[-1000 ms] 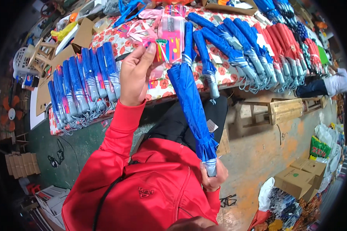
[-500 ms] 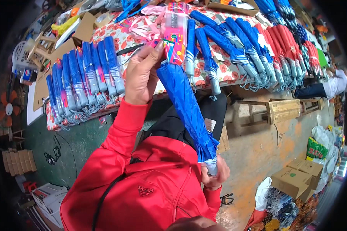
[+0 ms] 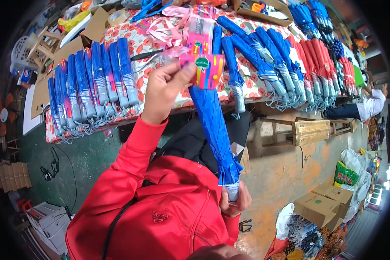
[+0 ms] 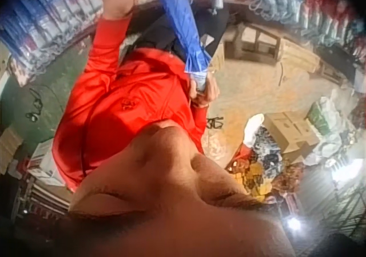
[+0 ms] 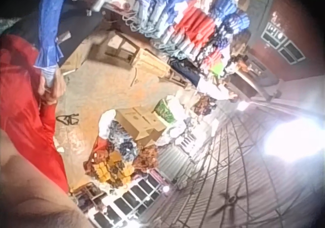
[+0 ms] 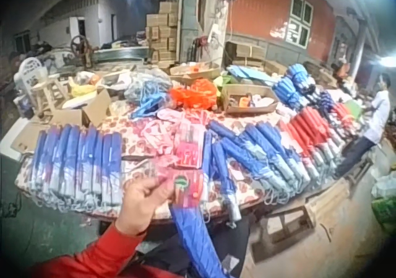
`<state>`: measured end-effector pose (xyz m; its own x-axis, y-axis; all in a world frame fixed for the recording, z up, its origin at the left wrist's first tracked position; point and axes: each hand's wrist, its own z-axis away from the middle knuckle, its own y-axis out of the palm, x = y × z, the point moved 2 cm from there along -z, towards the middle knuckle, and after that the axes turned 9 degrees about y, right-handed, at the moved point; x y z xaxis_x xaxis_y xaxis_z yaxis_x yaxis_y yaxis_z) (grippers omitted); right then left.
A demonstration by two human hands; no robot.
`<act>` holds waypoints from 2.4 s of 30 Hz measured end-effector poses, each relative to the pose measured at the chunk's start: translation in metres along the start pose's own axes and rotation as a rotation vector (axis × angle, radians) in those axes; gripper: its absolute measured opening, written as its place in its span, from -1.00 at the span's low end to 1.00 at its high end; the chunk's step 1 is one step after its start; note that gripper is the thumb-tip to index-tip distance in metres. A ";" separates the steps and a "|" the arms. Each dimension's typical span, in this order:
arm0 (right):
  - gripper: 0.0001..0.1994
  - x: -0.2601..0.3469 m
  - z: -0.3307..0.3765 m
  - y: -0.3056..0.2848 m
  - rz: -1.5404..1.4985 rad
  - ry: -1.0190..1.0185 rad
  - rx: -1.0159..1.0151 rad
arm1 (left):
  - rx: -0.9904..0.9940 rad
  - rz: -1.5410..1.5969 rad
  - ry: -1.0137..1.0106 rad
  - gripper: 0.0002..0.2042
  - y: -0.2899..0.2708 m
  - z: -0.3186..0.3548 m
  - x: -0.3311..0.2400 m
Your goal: Packaging umbrellas into plastic sleeves at a production station.
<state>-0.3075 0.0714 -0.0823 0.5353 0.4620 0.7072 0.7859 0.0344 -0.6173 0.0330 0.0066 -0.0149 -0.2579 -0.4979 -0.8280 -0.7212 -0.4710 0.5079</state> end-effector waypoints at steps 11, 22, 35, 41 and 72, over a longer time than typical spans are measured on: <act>-0.63 0.017 0.001 0.021 -0.206 0.195 0.152 | 0.051 -0.295 0.146 -0.73 -0.021 -0.004 -0.005; -0.66 -0.001 0.000 0.029 -0.463 0.520 0.349 | 0.234 -0.011 -0.161 -0.53 -0.048 -0.036 0.059; -0.70 -0.002 -0.016 0.015 -0.680 0.652 0.540 | 0.327 0.255 -0.187 -0.62 -0.100 -0.043 0.148; -0.74 0.001 -0.020 0.028 -0.844 0.674 0.617 | 0.290 0.348 -0.278 -0.54 -0.095 -0.048 0.132; -0.77 -0.005 -0.034 0.051 -1.460 0.941 0.845 | 0.454 0.557 -0.237 -0.35 -0.036 -0.025 0.077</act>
<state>-0.2595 0.0404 -0.1055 -0.1000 -0.8582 0.5035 0.5357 0.3799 0.7541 0.0546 -0.0331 -0.0913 -0.7561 -0.3804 -0.5326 -0.6245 0.1758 0.7610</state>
